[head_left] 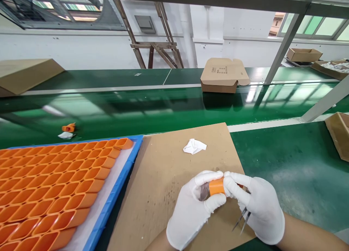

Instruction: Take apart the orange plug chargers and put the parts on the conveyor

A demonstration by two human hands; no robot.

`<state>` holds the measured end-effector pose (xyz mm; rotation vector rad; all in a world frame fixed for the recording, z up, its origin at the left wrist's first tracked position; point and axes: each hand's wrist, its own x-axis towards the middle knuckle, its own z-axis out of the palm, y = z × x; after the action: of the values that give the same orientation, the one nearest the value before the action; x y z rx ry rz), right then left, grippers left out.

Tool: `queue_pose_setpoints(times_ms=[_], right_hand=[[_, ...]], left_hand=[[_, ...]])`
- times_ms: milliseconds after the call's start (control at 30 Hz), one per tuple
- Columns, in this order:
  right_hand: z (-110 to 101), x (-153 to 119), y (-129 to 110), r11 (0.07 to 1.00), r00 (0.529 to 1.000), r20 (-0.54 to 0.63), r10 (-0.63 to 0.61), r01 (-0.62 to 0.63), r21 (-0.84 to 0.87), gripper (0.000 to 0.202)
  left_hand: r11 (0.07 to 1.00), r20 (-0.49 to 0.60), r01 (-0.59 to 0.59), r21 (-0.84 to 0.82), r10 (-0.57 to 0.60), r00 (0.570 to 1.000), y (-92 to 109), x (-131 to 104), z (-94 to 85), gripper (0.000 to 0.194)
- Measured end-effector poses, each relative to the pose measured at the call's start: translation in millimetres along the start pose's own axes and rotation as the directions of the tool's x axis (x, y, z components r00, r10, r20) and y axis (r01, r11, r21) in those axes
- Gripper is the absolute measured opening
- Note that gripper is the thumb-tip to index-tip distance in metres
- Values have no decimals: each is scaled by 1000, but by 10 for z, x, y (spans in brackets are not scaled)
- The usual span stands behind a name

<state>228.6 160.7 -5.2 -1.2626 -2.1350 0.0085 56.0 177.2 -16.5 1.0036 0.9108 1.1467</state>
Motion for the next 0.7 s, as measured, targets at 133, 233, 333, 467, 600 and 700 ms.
queue_pose_setpoints(times_ms=[133, 233, 333, 467, 600, 700], right_hand=[[33, -44, -36, 948, 994, -35, -105, 90, -305, 46], [36, -47, -20, 976, 992, -24, -126, 120, -183, 57], [-9, -28, 17, 981, 998, -60, 1, 11, 194, 55], [-64, -24, 52, 913, 965, -210, 154, -58, 404, 41], [-36, -63, 24, 986, 953, -302, 13, 39, 165, 24], [-20, -72, -44, 999, 967, -252, -37, 42, 15, 24]], left_hand=[[999, -81, 17, 36, -14, 997, -65, 4, 17, 29], [998, -105, 63, 6, -62, 993, -119, 21, 6, 30], [990, -89, 111, -82, -118, 989, -118, 28, -6, 35], [983, -4, 117, -138, -119, 993, -51, 24, 1, 32], [985, 66, 43, -166, -32, 997, -24, 28, 2, 37], [990, 69, 7, -139, 3, 998, -38, 33, -10, 42]])
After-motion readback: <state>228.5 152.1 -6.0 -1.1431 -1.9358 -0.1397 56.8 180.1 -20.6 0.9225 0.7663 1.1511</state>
